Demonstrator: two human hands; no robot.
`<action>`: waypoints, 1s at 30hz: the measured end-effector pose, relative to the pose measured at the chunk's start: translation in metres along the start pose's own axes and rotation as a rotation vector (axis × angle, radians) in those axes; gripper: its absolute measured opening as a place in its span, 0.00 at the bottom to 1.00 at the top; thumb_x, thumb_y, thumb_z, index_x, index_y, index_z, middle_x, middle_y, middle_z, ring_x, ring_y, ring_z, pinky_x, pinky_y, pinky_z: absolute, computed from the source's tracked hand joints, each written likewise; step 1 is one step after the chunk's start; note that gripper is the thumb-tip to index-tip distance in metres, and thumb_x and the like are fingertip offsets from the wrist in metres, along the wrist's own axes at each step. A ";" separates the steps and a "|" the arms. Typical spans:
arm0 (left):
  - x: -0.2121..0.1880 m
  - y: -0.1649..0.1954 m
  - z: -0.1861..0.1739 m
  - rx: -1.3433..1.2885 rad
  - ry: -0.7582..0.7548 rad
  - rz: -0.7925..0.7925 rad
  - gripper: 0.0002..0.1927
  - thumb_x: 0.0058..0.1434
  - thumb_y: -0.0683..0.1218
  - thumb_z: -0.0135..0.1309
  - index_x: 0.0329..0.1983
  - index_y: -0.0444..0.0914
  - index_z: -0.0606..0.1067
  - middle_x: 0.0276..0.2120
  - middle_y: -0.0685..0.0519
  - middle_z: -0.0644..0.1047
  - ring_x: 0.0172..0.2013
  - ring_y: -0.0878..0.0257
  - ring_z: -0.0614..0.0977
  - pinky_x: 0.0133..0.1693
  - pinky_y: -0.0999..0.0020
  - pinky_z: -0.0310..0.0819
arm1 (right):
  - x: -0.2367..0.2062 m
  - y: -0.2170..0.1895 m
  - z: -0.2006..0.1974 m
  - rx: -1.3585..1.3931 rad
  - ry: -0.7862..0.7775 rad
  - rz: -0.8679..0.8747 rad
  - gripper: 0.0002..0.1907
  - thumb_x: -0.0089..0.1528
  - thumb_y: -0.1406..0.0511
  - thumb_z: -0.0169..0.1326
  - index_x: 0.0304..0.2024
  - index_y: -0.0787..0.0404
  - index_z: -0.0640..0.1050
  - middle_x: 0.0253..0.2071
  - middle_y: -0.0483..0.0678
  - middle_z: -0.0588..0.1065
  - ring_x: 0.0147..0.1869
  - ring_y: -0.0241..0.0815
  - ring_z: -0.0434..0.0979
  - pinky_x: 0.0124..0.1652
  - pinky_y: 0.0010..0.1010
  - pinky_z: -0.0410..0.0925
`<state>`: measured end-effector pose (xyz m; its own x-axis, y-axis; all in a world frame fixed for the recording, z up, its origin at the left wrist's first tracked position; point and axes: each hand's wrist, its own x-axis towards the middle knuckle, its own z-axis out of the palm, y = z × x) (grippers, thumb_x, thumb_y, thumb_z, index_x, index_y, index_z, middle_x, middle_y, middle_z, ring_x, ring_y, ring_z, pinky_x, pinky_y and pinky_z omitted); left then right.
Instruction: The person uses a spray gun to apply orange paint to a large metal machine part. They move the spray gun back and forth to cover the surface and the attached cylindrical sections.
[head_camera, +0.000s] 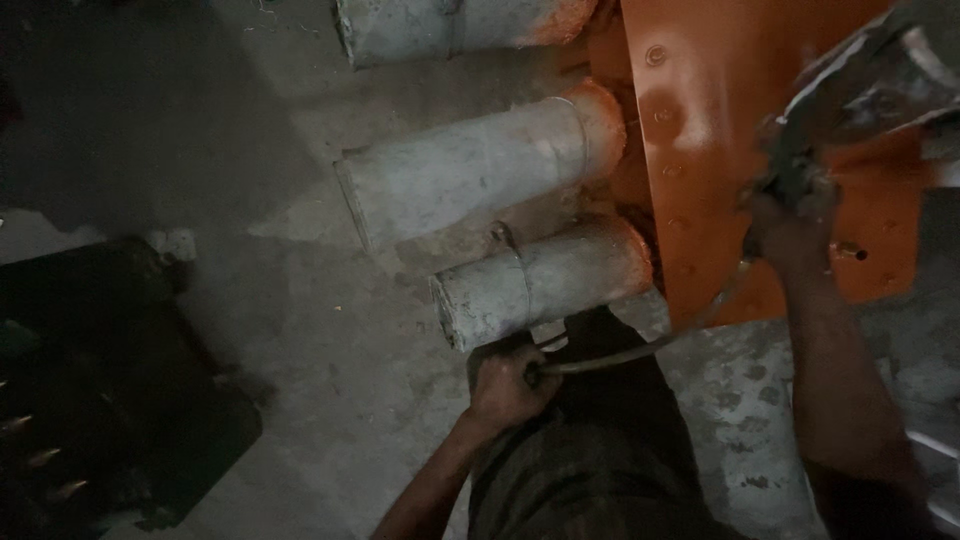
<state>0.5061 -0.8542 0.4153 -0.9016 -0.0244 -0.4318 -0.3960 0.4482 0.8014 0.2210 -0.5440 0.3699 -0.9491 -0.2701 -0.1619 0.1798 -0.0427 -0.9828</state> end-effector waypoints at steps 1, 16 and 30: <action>0.000 0.000 0.000 0.005 0.015 -0.004 0.15 0.53 0.48 0.69 0.37 0.33 0.79 0.26 0.41 0.81 0.26 0.52 0.85 0.29 0.59 0.80 | 0.002 -0.001 0.002 -0.137 0.029 0.033 0.20 0.65 0.74 0.55 0.58 0.57 0.74 0.53 0.40 0.75 0.53 0.32 0.78 0.49 0.28 0.74; 0.000 -0.004 -0.005 0.012 0.041 -0.083 0.17 0.51 0.48 0.70 0.38 0.34 0.81 0.27 0.44 0.82 0.26 0.54 0.86 0.31 0.61 0.80 | 0.057 0.021 0.012 -0.073 -0.113 0.029 0.18 0.69 0.73 0.60 0.62 0.64 0.74 0.51 0.47 0.76 0.51 0.38 0.80 0.48 0.33 0.76; 0.003 0.002 -0.020 0.026 0.036 -0.082 0.18 0.49 0.48 0.71 0.38 0.34 0.82 0.37 0.44 0.84 0.36 0.54 0.87 0.39 0.62 0.81 | 0.066 0.015 0.033 -0.314 -0.116 -0.008 0.24 0.67 0.73 0.59 0.65 0.60 0.73 0.57 0.46 0.76 0.59 0.39 0.79 0.54 0.36 0.78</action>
<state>0.4987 -0.8707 0.4237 -0.8723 -0.0937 -0.4798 -0.4642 0.4665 0.7529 0.1691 -0.5940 0.3477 -0.9112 -0.3791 -0.1609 0.0672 0.2486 -0.9663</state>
